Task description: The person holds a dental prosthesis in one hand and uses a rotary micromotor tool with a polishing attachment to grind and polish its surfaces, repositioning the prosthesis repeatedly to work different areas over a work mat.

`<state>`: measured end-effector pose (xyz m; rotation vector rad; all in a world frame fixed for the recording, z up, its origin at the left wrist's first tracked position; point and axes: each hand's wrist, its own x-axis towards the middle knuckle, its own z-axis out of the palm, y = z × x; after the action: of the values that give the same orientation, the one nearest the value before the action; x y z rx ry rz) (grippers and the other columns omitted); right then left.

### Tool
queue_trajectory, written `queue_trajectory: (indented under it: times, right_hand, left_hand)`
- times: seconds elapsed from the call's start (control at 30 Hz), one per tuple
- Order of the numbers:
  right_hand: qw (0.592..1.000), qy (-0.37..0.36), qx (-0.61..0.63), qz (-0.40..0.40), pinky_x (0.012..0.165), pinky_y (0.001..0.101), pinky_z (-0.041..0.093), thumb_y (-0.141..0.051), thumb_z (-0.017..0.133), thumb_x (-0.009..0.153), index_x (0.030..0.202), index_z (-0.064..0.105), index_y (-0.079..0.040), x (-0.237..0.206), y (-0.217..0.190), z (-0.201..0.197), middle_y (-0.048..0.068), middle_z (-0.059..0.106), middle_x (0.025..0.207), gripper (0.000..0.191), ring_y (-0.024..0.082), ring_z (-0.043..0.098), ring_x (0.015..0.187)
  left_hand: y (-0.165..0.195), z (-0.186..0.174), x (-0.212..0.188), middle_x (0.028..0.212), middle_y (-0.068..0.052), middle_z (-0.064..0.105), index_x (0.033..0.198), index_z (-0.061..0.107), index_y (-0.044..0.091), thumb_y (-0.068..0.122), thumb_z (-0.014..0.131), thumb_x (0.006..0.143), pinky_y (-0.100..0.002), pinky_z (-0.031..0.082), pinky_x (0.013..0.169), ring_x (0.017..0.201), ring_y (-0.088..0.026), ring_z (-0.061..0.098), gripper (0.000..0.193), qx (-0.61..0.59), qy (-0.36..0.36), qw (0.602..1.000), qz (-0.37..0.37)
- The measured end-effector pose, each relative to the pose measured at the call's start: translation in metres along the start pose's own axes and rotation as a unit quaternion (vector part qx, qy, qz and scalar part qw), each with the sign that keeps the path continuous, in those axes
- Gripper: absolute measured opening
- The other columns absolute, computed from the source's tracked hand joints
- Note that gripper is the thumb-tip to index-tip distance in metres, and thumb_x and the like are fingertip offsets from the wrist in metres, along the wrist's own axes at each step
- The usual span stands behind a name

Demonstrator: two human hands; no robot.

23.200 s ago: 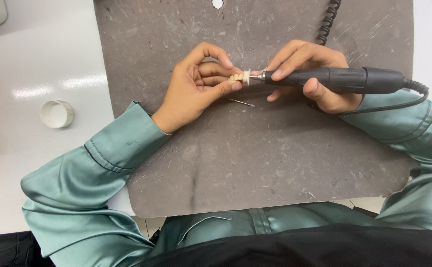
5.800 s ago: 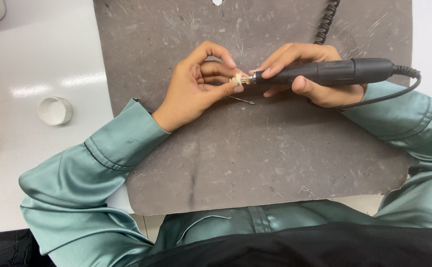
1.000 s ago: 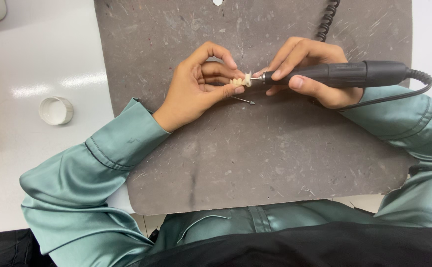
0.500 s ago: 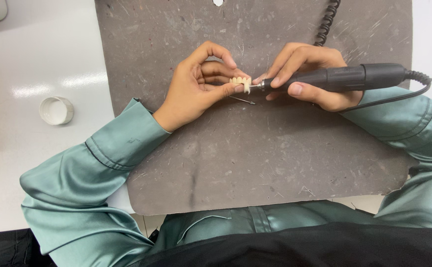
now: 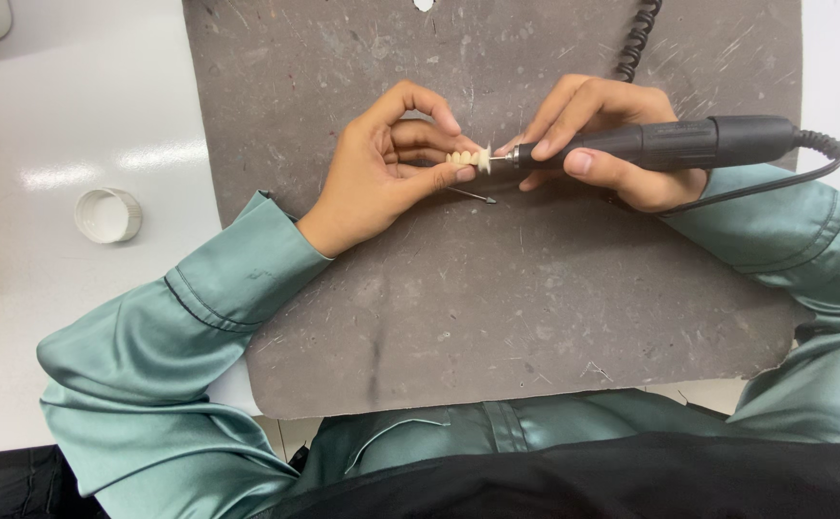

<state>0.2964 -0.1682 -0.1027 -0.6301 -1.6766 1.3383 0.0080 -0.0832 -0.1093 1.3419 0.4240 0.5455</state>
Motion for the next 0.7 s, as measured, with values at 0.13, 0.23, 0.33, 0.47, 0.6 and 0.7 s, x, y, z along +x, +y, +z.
queue_trajectory:
  times: [0.13,0.23,0.33,0.47,0.6,0.7]
  right_hand:
    - [1.000,-0.005,-0.027,0.013,0.091,0.0364,0.069,-0.015,0.057,0.107,0.115,0.061,0.001,-0.0012,-0.0001,0.0006,0.019,0.060,0.121,0.018,0.027,0.072,0.108]
    - [1.000,0.021,-0.003,0.005,0.091,0.0352,0.070,-0.015,0.056,0.110,0.117,0.060,0.001,0.0003,0.0017,0.0001,0.018,0.059,0.124,0.018,0.027,0.071,0.112]
    - [1.000,0.010,0.016,0.006,0.093,0.0344,0.069,-0.015,0.057,0.111,0.118,0.060,0.001,-0.0009,0.0002,-0.0011,0.018,0.061,0.120,0.017,0.025,0.072,0.109]
    - [1.000,-0.009,-0.020,0.021,0.092,0.0367,0.070,-0.014,0.057,0.107,0.115,0.062,0.002,-0.0022,-0.0004,-0.0006,0.020,0.060,0.122,0.018,0.027,0.072,0.106]
    - [1.000,0.010,0.013,0.020,0.089,0.0351,0.071,-0.014,0.057,0.109,0.118,0.061,0.002,-0.0006,0.0020,-0.0013,0.019,0.061,0.124,0.019,0.026,0.072,0.108]
    - [1.000,0.000,0.013,0.022,0.089,0.0365,0.071,-0.013,0.057,0.108,0.116,0.061,0.003,-0.0007,0.0030,-0.0017,0.020,0.061,0.123,0.019,0.027,0.071,0.110]
  left_hand:
    - [0.0003,-0.0007,0.0002,0.119,-0.015,0.074,0.122,0.050,0.006,-0.004,0.072,0.102,-0.032,0.067,0.101,0.120,-0.021,0.074,0.031,-0.004,-0.003,1.000,-0.001]
    - [0.0001,-0.0003,0.0001,0.119,-0.015,0.074,0.121,0.051,0.006,-0.004,0.072,0.102,-0.032,0.067,0.101,0.120,-0.021,0.073,0.030,-0.001,0.000,1.000,-0.001]
    - [-0.0002,-0.0002,-0.0002,0.119,-0.015,0.074,0.122,0.051,0.006,-0.004,0.072,0.102,-0.032,0.067,0.102,0.120,-0.021,0.073,0.031,-0.005,0.000,1.000,-0.002]
    - [-0.0009,-0.0001,0.0001,0.119,-0.015,0.074,0.121,0.051,0.006,-0.004,0.074,0.101,-0.032,0.066,0.101,0.118,-0.020,0.074,0.032,-0.004,0.007,1.000,-0.002]
    - [-0.0013,-0.0003,-0.0004,0.119,-0.014,0.074,0.121,0.051,0.007,-0.003,0.074,0.101,-0.031,0.067,0.101,0.118,-0.019,0.074,0.032,-0.002,0.008,1.000,-0.007]
    - [-0.0015,-0.0009,-0.0006,0.120,-0.015,0.074,0.122,0.051,0.007,-0.004,0.074,0.101,-0.031,0.065,0.100,0.117,-0.020,0.074,0.033,0.000,0.005,1.000,0.000]
